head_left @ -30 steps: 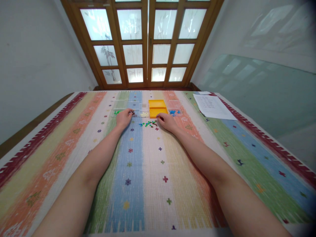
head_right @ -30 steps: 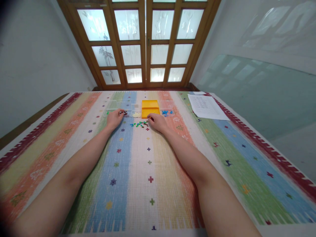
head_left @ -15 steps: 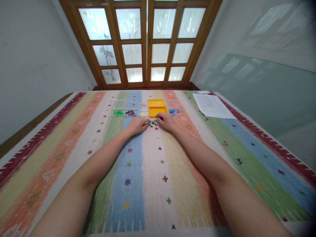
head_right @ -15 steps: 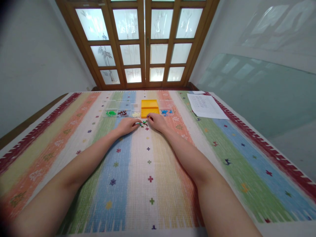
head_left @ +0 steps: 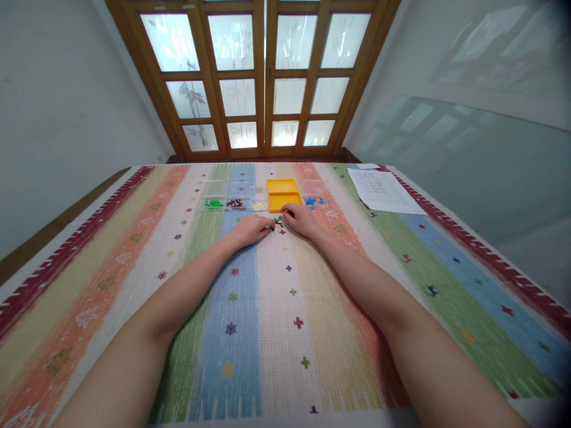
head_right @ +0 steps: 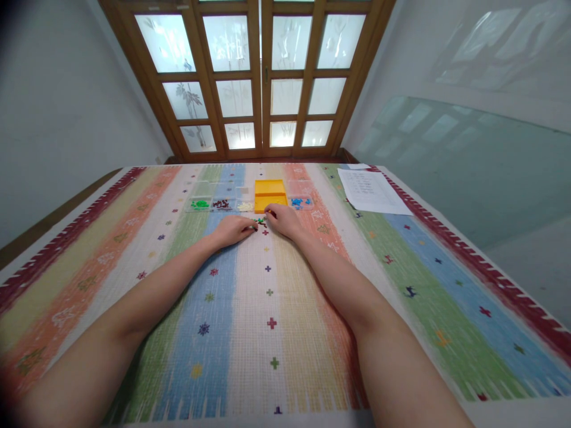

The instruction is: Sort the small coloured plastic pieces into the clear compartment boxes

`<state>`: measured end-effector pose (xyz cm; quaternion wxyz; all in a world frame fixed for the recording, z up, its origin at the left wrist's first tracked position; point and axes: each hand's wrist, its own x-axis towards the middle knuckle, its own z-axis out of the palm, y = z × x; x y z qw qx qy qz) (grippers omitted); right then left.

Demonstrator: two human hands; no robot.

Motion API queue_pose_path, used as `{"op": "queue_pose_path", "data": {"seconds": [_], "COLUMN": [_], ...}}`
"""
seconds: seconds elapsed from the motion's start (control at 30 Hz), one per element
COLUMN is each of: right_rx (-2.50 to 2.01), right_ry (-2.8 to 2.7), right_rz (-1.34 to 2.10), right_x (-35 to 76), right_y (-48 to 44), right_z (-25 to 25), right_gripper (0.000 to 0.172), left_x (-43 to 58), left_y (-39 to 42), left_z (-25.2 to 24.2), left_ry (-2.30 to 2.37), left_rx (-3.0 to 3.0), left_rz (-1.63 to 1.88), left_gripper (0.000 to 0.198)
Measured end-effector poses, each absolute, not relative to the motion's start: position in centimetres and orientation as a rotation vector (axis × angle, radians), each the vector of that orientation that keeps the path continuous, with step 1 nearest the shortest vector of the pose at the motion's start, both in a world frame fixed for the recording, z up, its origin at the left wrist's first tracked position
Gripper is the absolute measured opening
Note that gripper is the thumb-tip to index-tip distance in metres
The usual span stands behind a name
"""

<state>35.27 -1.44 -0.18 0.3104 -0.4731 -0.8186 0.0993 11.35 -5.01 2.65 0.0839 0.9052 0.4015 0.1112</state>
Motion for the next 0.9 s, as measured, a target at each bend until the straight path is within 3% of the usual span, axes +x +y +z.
{"op": "queue_pose_path", "data": {"seconds": [0.3, 0.9], "right_rx": [-1.228, -1.226], "right_ry": [-2.166, -2.154], "right_rz": [0.25, 0.278], "right_x": [35.2, 35.2], "right_y": [-1.5, -1.5], "right_z": [-0.1, -0.3], "right_gripper": [0.021, 0.02], "left_x": [10.9, 3.9], "left_y": [-4.8, -0.3], "left_z": [2.9, 2.1], "left_ry": [1.285, 2.027], "left_rx": [2.631, 2.096], "left_rz": [0.446, 0.863], "left_gripper": [0.029, 0.033]}}
